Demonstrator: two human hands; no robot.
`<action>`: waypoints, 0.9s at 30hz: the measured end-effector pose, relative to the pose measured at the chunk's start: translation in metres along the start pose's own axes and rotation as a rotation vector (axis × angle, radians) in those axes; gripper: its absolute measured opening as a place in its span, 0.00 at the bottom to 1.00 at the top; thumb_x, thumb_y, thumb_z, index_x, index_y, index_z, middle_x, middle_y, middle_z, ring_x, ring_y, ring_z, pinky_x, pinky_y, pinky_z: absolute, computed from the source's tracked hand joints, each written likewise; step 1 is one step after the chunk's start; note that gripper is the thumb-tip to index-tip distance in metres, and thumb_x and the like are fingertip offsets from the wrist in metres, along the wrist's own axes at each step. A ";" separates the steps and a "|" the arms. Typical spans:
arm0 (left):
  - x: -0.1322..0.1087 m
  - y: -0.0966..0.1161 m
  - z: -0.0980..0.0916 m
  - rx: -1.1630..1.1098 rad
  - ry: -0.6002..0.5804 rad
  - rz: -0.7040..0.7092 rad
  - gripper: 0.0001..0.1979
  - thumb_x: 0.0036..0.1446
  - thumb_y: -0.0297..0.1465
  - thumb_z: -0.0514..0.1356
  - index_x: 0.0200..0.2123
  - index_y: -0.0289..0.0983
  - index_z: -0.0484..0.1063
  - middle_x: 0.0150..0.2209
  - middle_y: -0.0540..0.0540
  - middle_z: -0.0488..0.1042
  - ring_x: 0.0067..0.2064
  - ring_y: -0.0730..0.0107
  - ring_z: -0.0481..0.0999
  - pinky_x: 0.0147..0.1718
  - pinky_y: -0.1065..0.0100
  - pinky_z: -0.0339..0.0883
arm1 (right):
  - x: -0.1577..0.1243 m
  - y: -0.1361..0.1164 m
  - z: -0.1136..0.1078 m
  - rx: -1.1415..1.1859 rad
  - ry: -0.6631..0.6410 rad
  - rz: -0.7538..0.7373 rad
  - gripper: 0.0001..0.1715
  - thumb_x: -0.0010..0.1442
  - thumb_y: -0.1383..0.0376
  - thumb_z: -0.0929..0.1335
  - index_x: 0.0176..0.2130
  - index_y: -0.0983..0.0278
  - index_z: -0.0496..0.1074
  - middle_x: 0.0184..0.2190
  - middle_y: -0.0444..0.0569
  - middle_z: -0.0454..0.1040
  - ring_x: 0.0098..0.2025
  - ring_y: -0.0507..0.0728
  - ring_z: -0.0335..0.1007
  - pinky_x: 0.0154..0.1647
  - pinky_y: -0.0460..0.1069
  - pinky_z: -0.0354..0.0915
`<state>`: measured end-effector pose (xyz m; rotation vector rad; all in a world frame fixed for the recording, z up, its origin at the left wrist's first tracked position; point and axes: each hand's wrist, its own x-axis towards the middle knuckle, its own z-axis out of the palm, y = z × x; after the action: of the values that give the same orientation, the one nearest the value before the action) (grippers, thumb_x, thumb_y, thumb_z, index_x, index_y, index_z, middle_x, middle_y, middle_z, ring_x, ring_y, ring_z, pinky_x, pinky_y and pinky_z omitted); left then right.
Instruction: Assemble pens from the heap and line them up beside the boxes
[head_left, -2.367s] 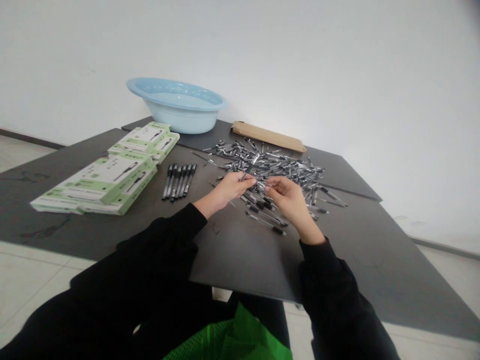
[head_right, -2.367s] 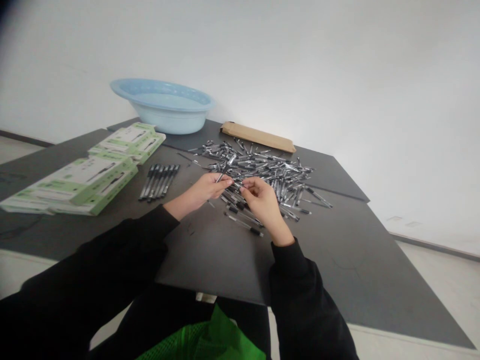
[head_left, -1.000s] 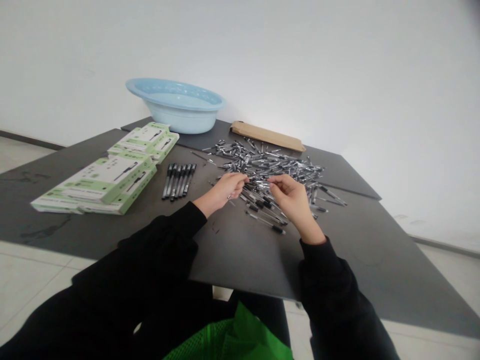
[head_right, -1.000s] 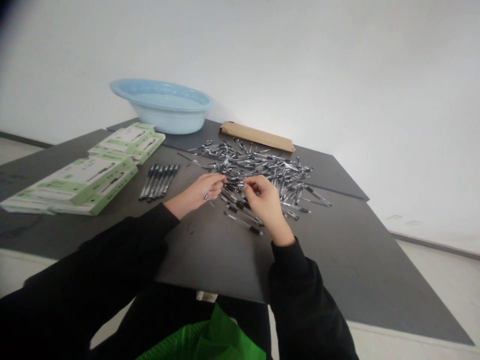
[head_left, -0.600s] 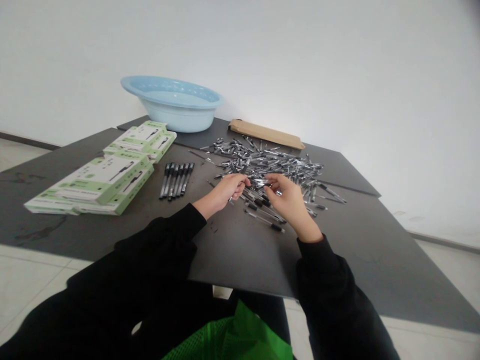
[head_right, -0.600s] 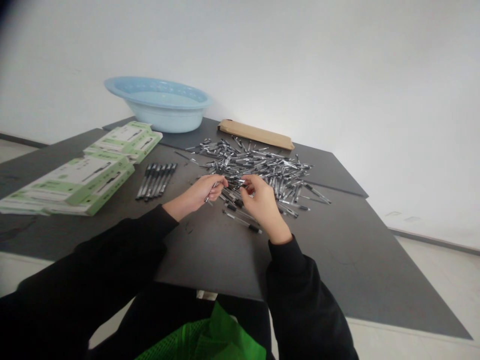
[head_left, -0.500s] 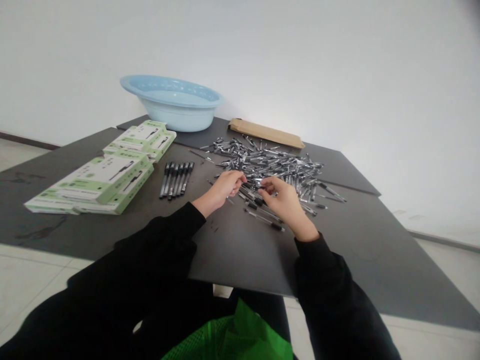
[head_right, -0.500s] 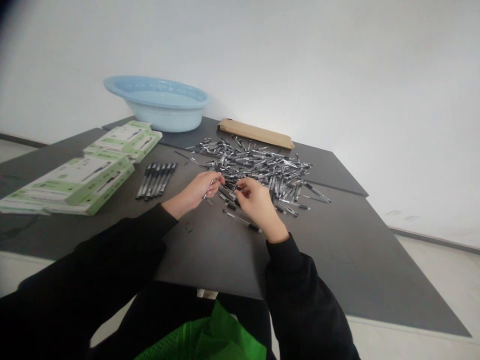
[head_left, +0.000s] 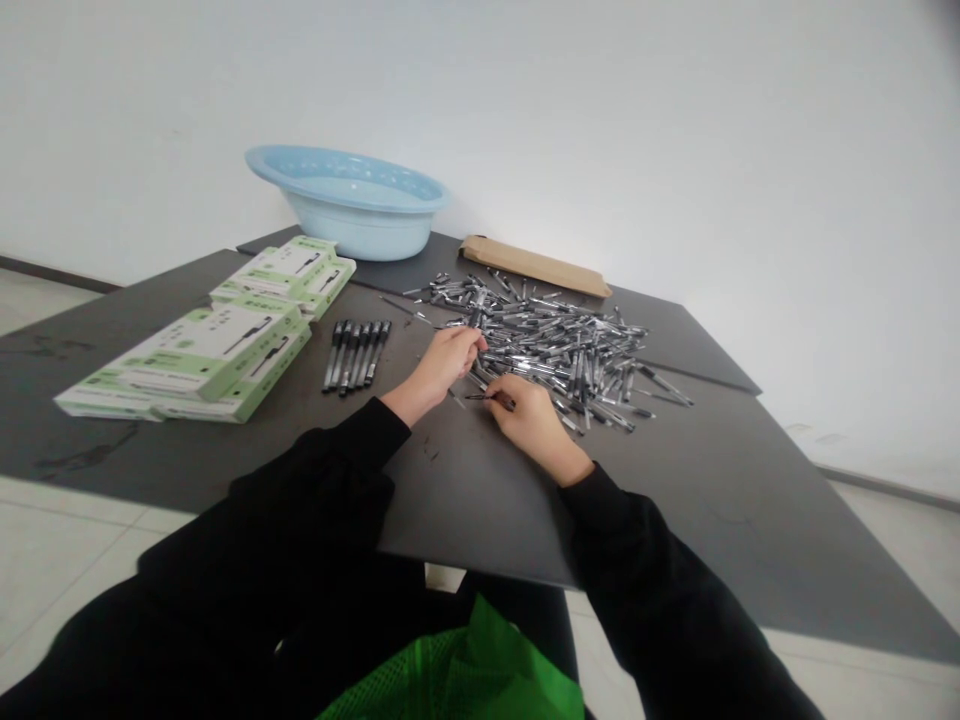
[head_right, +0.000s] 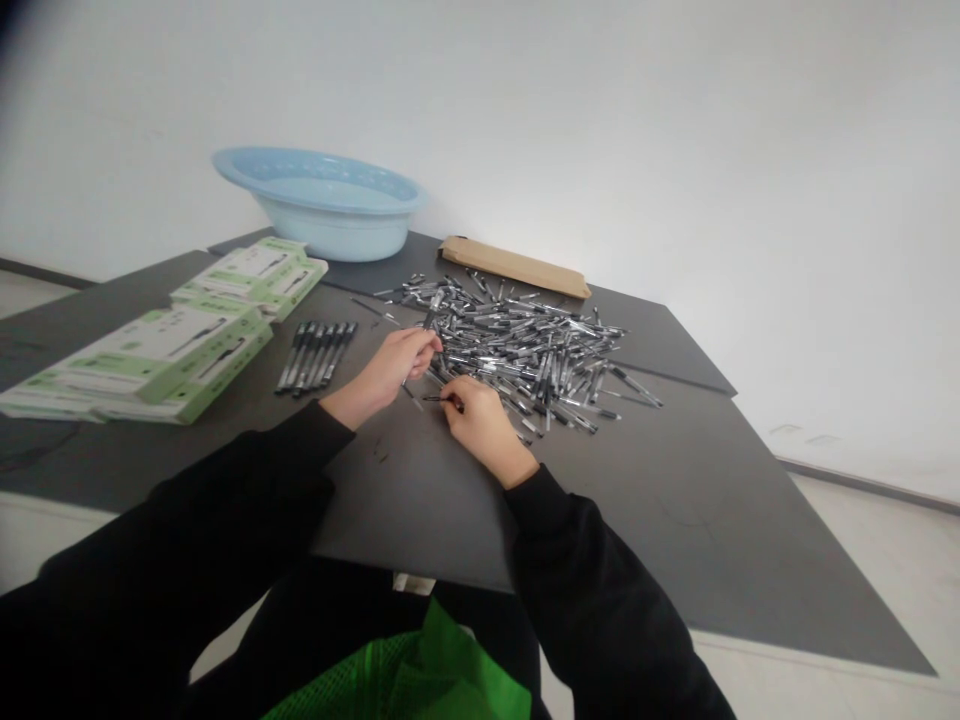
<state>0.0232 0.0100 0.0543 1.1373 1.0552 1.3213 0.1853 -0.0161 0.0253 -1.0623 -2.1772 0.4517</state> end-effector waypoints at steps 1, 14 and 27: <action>0.000 0.000 0.000 0.004 0.001 0.002 0.10 0.56 0.29 0.55 0.23 0.35 0.65 0.15 0.57 0.53 0.16 0.81 0.50 0.17 0.74 0.43 | 0.000 0.000 -0.001 -0.017 0.025 0.000 0.10 0.55 0.73 0.66 0.34 0.61 0.74 0.32 0.48 0.76 0.35 0.57 0.72 0.40 0.50 0.65; 0.004 -0.004 -0.002 0.079 -0.109 0.067 0.16 0.61 0.36 0.53 0.24 0.35 0.68 0.15 0.57 0.53 0.18 0.80 0.51 0.19 0.73 0.46 | 0.001 -0.001 0.000 -0.159 0.005 -0.016 0.08 0.54 0.72 0.68 0.32 0.61 0.76 0.34 0.50 0.79 0.40 0.61 0.70 0.45 0.54 0.61; 0.005 -0.002 -0.014 0.037 -0.321 0.077 0.16 0.57 0.42 0.60 0.36 0.33 0.69 0.16 0.59 0.53 0.17 0.80 0.48 0.17 0.74 0.42 | 0.007 0.011 -0.017 -0.027 0.243 0.105 0.06 0.56 0.67 0.67 0.34 0.62 0.76 0.34 0.50 0.79 0.37 0.59 0.71 0.43 0.53 0.64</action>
<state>0.0100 0.0152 0.0502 1.3765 0.8091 1.1342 0.1999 -0.0032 0.0341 -1.1849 -1.9258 0.3222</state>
